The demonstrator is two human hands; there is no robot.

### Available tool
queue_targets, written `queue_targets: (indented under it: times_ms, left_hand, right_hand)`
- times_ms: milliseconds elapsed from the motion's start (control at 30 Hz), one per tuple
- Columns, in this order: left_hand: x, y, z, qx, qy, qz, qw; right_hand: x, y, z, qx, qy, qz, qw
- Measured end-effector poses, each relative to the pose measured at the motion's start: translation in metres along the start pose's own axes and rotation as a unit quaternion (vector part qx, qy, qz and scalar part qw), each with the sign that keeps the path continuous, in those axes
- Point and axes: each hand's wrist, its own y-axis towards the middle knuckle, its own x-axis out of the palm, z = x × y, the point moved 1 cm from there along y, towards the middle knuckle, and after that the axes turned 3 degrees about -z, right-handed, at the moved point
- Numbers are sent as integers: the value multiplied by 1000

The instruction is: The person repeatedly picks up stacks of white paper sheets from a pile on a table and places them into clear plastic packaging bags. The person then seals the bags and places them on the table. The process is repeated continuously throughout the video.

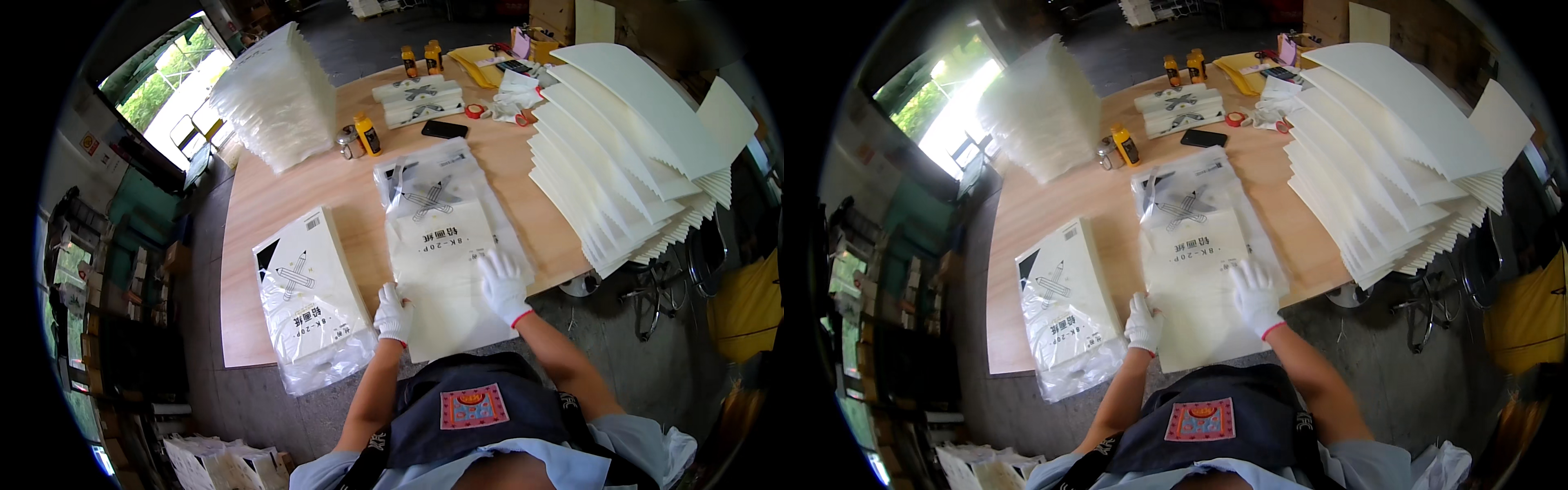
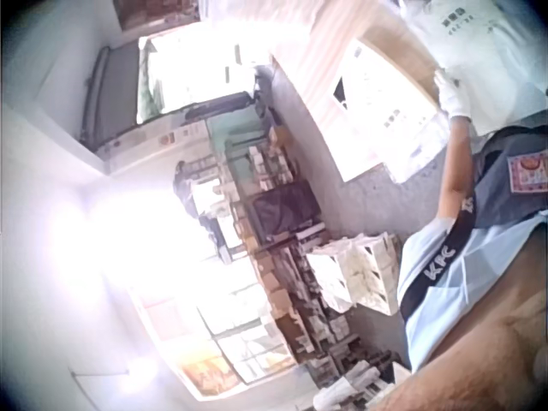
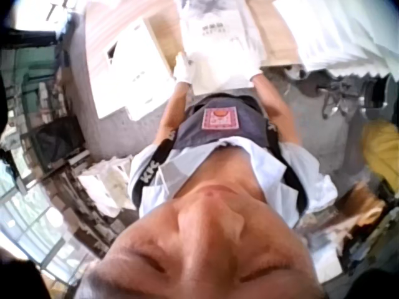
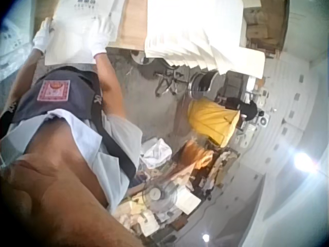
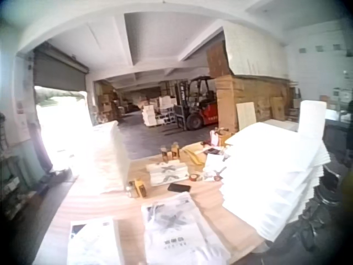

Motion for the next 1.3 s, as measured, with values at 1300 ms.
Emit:
queue_targets:
  times_ms: [1300]
  left_hand:
    - [20,25,2,157,-53,157,974]
  right_hand:
    - [-61,59,-61,-87,294,-210,928]
